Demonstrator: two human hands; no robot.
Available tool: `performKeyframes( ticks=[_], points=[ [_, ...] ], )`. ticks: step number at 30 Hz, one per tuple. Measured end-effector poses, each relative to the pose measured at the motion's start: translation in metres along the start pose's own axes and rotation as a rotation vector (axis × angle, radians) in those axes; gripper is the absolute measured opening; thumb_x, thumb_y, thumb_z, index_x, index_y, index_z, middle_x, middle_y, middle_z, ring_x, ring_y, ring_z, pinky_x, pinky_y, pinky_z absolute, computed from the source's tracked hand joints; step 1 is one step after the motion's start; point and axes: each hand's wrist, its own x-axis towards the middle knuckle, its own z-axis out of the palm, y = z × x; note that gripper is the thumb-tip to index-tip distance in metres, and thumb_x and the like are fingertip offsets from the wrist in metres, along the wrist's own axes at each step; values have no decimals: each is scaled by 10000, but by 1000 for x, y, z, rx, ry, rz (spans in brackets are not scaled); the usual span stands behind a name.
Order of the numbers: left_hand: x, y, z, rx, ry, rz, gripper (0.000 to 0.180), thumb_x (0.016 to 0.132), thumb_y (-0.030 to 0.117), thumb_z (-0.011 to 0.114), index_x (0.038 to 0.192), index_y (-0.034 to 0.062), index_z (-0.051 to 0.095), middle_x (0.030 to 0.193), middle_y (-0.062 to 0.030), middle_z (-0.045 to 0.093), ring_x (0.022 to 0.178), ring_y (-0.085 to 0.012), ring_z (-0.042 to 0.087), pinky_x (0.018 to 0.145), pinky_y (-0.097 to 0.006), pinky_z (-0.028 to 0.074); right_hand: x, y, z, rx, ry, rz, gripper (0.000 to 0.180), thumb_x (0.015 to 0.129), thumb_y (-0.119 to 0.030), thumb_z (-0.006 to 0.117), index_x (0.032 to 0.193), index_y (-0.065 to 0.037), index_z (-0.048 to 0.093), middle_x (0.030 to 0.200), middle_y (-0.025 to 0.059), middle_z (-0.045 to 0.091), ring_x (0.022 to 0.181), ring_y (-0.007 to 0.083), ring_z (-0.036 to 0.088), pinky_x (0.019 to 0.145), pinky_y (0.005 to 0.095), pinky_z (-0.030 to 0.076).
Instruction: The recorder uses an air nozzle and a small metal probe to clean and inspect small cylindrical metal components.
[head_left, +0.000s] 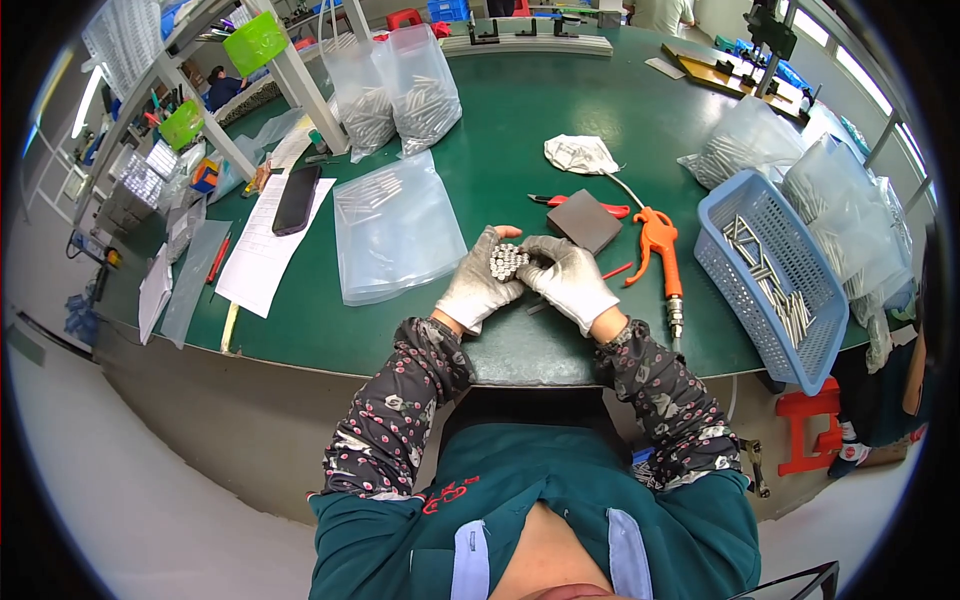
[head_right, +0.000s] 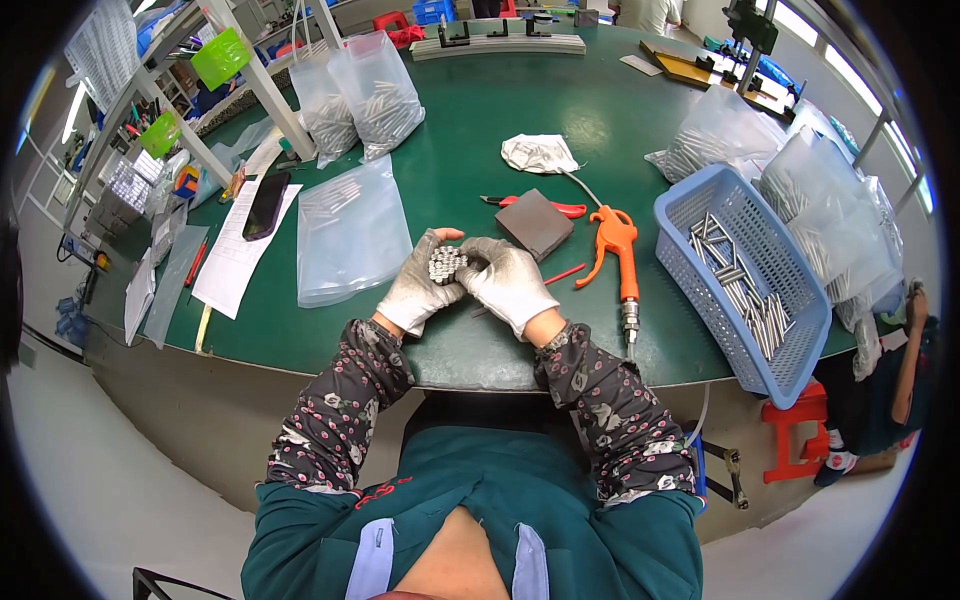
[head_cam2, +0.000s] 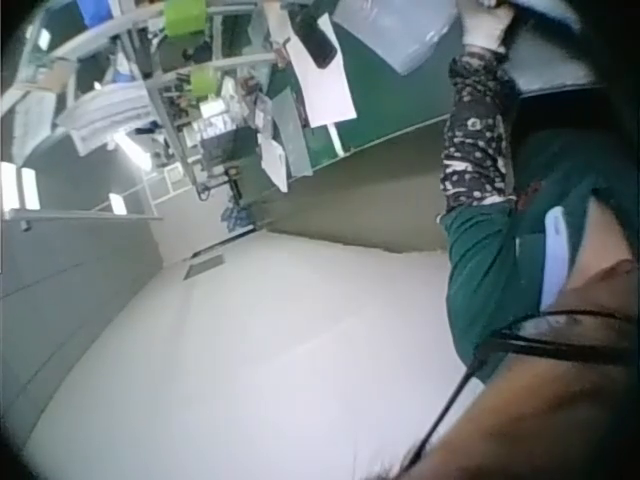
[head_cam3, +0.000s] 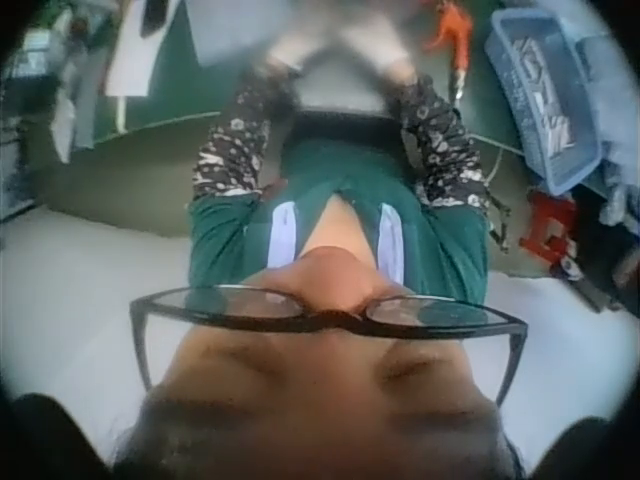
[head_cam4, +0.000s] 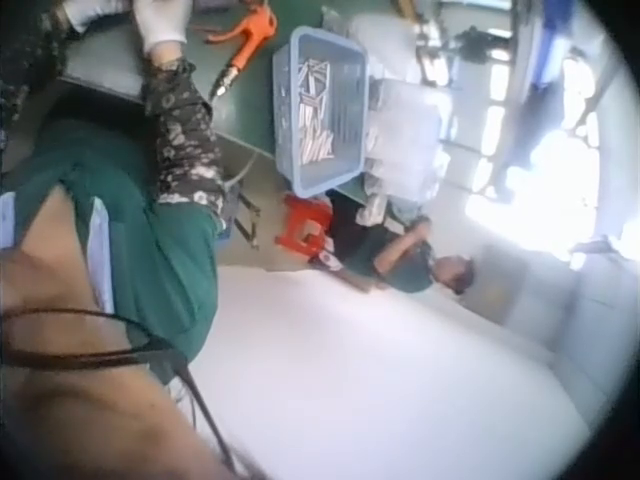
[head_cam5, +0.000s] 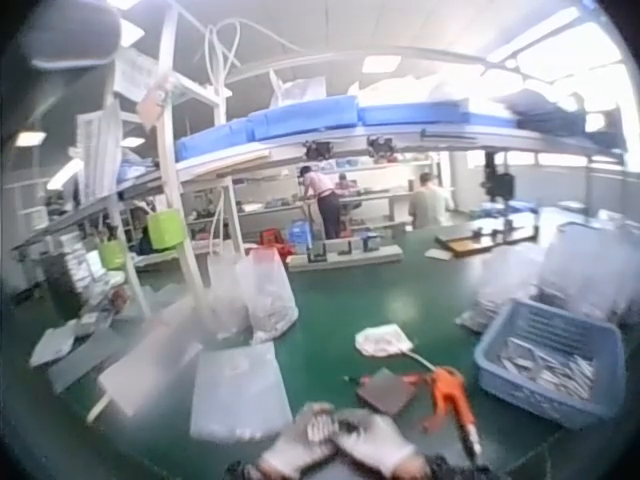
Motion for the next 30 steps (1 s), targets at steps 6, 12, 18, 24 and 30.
performKeyframes(
  ticks=[6, 12, 18, 24, 30],
  points=[
    [0, 4, 1, -47, 11, -22, 640, 627, 36, 739, 1191, 100, 443, 955, -36, 558, 850, -118, 555, 777, -245, 474, 6, -2, -11, -22, -125, 97, 322, 753, -264, 631, 960, -18, 650, 898, 155, 661, 841, 271, 641, 757, 327, 488],
    [1, -2, 0, -59, 15, 1, 645, 614, 5, 729, 1189, 97, 454, 956, -29, 545, 838, -115, 542, 773, -246, 464, 13, -18, -30, -190, -98, -56, 285, 758, -278, 608, 913, -45, 664, 793, 135, 650, 758, 275, 635, 696, 346, 486],
    [2, -3, 1, -71, 11, -45, 621, 607, 41, 724, 1169, 99, 467, 952, -43, 555, 831, -143, 558, 779, -262, 464, 18, -20, -37, -384, 30, -368, 138, 747, -213, 630, 805, -92, 662, 709, 100, 626, 685, 279, 614, 609, 388, 470],
    [-1, 8, 1, -71, 8, -61, 596, 623, 10, 706, 1161, 102, 469, 910, -28, 553, 789, -118, 558, 741, -245, 469, 31, -8, -59, -843, 97, -250, 118, 748, -139, 603, 848, -91, 646, 790, 96, 619, 772, 282, 602, 667, 386, 473],
    [-1, 3, -1, -101, 3, -92, 574, 631, 8, 699, 1150, 104, 475, 876, -21, 554, 772, -104, 558, 728, -237, 470, 57, 26, -80, -1255, -91, -56, 172, 799, -132, 525, 908, -127, 657, 926, 99, 648, 918, 252, 614, 776, 370, 479]
  ],
)
